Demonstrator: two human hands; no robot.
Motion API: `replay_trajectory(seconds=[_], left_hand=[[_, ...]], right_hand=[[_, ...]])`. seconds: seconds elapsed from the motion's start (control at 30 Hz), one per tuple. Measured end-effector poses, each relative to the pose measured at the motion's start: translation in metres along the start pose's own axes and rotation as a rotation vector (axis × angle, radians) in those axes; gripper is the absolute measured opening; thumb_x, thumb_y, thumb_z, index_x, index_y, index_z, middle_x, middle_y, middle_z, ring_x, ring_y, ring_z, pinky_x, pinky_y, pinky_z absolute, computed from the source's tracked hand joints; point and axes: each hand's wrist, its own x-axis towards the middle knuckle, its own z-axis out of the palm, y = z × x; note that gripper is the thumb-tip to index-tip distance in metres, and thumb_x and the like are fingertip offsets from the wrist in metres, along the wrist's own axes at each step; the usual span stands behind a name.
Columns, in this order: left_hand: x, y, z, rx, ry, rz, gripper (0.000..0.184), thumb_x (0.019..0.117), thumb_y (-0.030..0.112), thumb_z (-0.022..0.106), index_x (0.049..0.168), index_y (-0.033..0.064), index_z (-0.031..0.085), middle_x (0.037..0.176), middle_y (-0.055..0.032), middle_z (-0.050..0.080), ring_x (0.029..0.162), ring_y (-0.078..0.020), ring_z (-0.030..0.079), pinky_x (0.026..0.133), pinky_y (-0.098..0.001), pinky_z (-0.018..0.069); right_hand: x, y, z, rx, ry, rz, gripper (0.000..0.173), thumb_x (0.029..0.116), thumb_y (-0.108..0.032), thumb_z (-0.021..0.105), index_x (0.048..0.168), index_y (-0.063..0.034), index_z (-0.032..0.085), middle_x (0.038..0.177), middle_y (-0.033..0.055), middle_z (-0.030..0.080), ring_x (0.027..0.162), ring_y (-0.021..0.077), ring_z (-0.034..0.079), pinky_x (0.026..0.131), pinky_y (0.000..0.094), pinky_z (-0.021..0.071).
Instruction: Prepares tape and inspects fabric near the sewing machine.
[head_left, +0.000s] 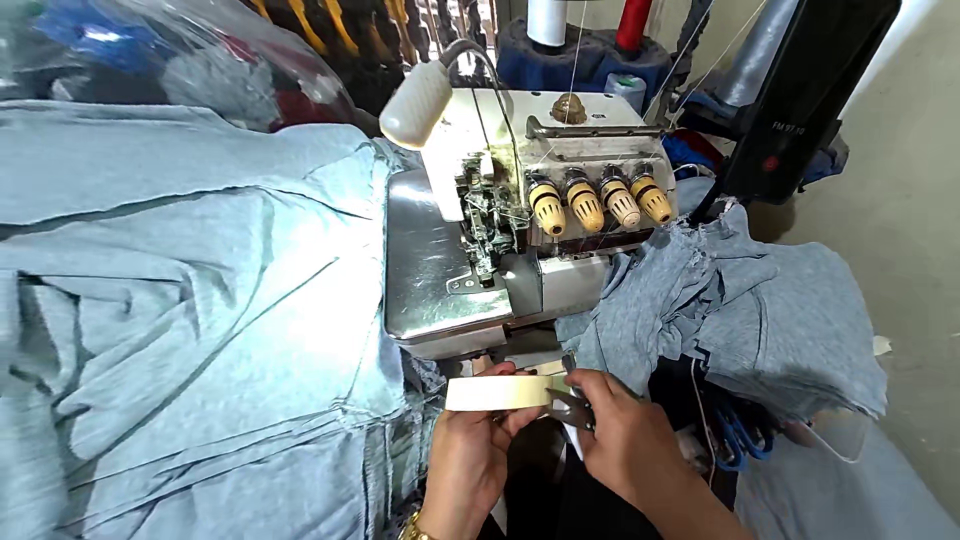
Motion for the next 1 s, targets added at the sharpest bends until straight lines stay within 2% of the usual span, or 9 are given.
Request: replay_trajectory(seconds=[0.17,0.2,0.3,0.4,0.47,0.53,0.73,0.9,1.0], left_hand=[[0.000,0.002,0.002,0.019,0.005,-0.004,0.024,0.1094,0.007,0.037,0.113,-0.0010,0.059,0.090,-0.0152,0.072,0.072,-0.0244,0.074,0.060,-0.0369,0.0640],[-0.001,0.002,0.003,0.026,0.000,-0.002,0.023,0.1097,0.008,0.037,0.113,-0.0004,0.058,0.091,-0.0144,0.072,0.073,-0.0245,0.074,0.060,-0.0373,0.0639],[-0.001,0.004,0.002,0.026,-0.034,0.013,0.024,0.1100,0.010,0.038,0.111,0.0004,0.060,0.092,-0.0132,0.072,0.074,-0.0240,0.074,0.061,-0.0375,0.0640],[0.001,0.005,0.000,0.035,-0.021,0.003,0.024,0.1103,0.011,0.038,0.114,0.0004,0.059,0.092,-0.0138,0.073,0.074,-0.0238,0.075,0.060,-0.0374,0.0638],[0.003,0.007,0.000,0.040,0.002,0.002,0.024,0.1105,0.012,0.038,0.114,-0.0006,0.058,0.092,-0.0154,0.073,0.072,-0.0250,0.075,0.060,-0.0382,0.0636],[0.004,0.008,-0.002,0.053,-0.002,0.011,0.022,0.1094,0.010,0.040,0.113,-0.0018,0.059,0.092,-0.0161,0.073,0.074,-0.0257,0.075,0.062,-0.0389,0.0642],[0.003,0.005,-0.002,0.114,-0.060,0.043,0.024,0.1093,0.009,0.041,0.113,-0.0018,0.062,0.091,-0.0149,0.073,0.073,-0.0242,0.075,0.063,-0.0371,0.0640],[0.003,0.009,-0.001,0.058,-0.026,-0.005,0.024,0.1102,0.012,0.040,0.111,-0.0010,0.060,0.090,-0.0154,0.074,0.073,-0.0251,0.075,0.062,-0.0377,0.0643],[0.001,0.010,0.001,0.084,-0.041,-0.009,0.023,0.1099,0.013,0.041,0.112,0.0006,0.060,0.093,-0.0143,0.073,0.075,-0.0245,0.075,0.062,-0.0377,0.0640]], right_hand=[[-0.011,0.001,-0.024,-0.158,-0.204,0.175,0.029,0.0864,-0.008,0.066,0.115,-0.0092,0.071,0.105,0.0147,0.072,0.078,0.0326,0.073,0.064,0.0515,0.0581],[-0.014,0.003,-0.026,-0.132,-0.157,0.180,0.026,0.0876,-0.009,0.065,0.112,-0.0081,0.073,0.102,0.0141,0.072,0.078,0.0318,0.072,0.064,0.0520,0.0578],[-0.020,0.015,-0.019,-0.089,0.109,0.016,0.022,0.0825,-0.016,0.069,0.102,-0.0097,0.075,0.088,0.0062,0.072,0.064,0.0214,0.069,0.053,0.0444,0.0573],[-0.014,0.012,-0.010,-0.154,0.056,-0.166,0.033,0.0804,-0.020,0.070,0.113,-0.0143,0.075,0.081,0.0062,0.068,0.060,0.0218,0.067,0.048,0.0418,0.0543],[-0.006,0.019,-0.002,-0.181,0.001,-0.360,0.049,0.0787,-0.014,0.068,0.127,-0.0210,0.073,0.072,0.0059,0.062,0.056,0.0229,0.062,0.045,0.0398,0.0500],[0.004,0.025,-0.003,-0.215,-0.073,-0.467,0.057,0.0776,-0.010,0.069,0.132,-0.0238,0.070,0.067,0.0066,0.060,0.054,0.0248,0.060,0.045,0.0410,0.0487],[0.024,0.039,-0.024,-0.323,-0.099,-0.645,0.017,0.0809,-0.009,0.070,0.096,-0.0164,0.075,0.071,0.0035,0.061,0.058,0.0209,0.063,0.046,0.0367,0.0499],[0.014,0.050,-0.037,-0.470,-0.149,-0.589,0.020,0.0744,-0.009,0.077,0.092,-0.0163,0.073,0.071,0.0026,0.063,0.061,0.0208,0.065,0.049,0.0366,0.0530],[0.008,0.043,-0.042,-0.446,-0.231,-0.474,0.019,0.0770,-0.010,0.076,0.095,-0.0147,0.075,0.075,0.0056,0.066,0.065,0.0241,0.068,0.052,0.0400,0.0550]])
